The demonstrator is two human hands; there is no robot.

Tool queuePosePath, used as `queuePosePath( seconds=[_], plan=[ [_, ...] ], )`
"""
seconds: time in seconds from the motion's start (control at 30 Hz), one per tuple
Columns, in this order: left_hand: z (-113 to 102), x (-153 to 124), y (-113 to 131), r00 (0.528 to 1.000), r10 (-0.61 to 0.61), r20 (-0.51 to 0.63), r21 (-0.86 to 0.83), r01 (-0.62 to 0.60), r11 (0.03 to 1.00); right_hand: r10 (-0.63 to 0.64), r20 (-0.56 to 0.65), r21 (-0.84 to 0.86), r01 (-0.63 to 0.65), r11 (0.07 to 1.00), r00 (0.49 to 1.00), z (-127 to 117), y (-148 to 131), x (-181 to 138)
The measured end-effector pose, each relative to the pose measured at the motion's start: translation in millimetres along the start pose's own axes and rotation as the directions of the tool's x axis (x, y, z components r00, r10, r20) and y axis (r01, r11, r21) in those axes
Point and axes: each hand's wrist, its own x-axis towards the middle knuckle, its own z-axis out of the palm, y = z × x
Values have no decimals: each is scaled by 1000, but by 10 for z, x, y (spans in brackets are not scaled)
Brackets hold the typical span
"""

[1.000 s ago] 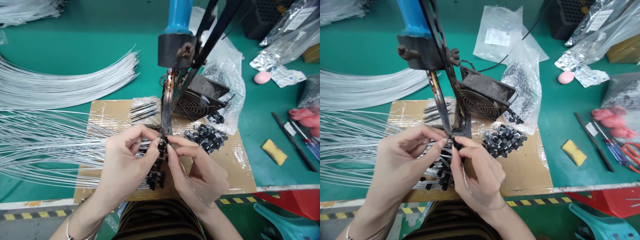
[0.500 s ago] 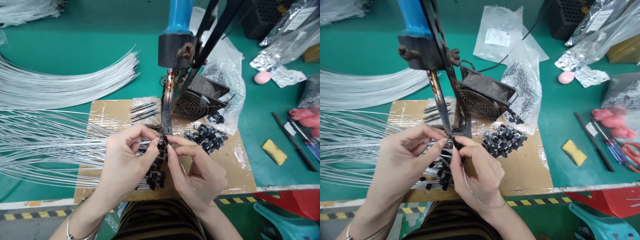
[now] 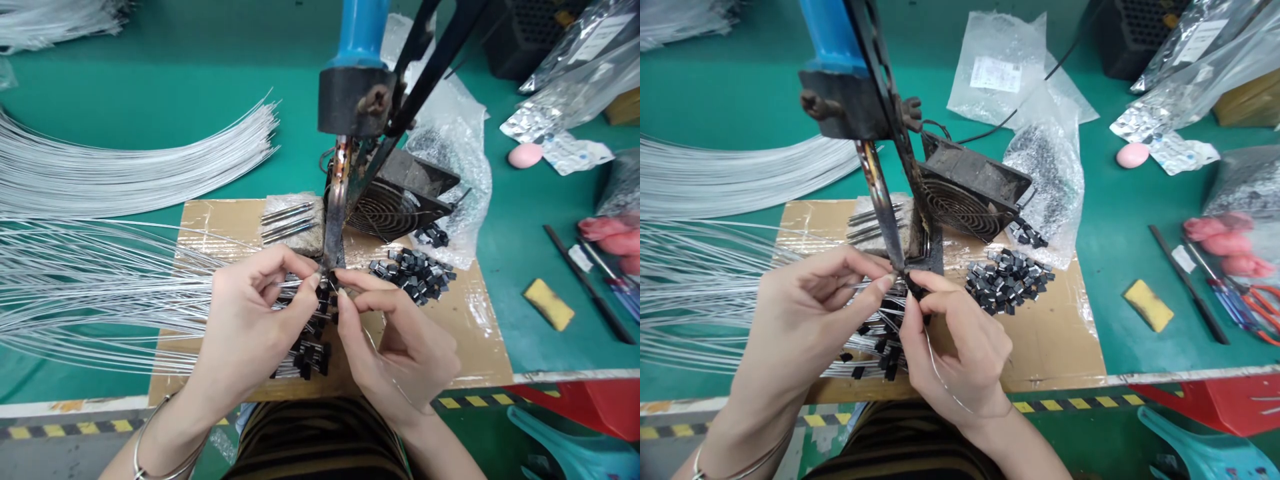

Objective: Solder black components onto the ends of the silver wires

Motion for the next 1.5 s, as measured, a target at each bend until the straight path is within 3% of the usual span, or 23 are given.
queuePosePath(
  seconds=[1.5],
  plan=[
    [22,-42,4,999,39,10,16,-39,999,-49,-4,-53,49,997,999,14,18,15]
  ],
)
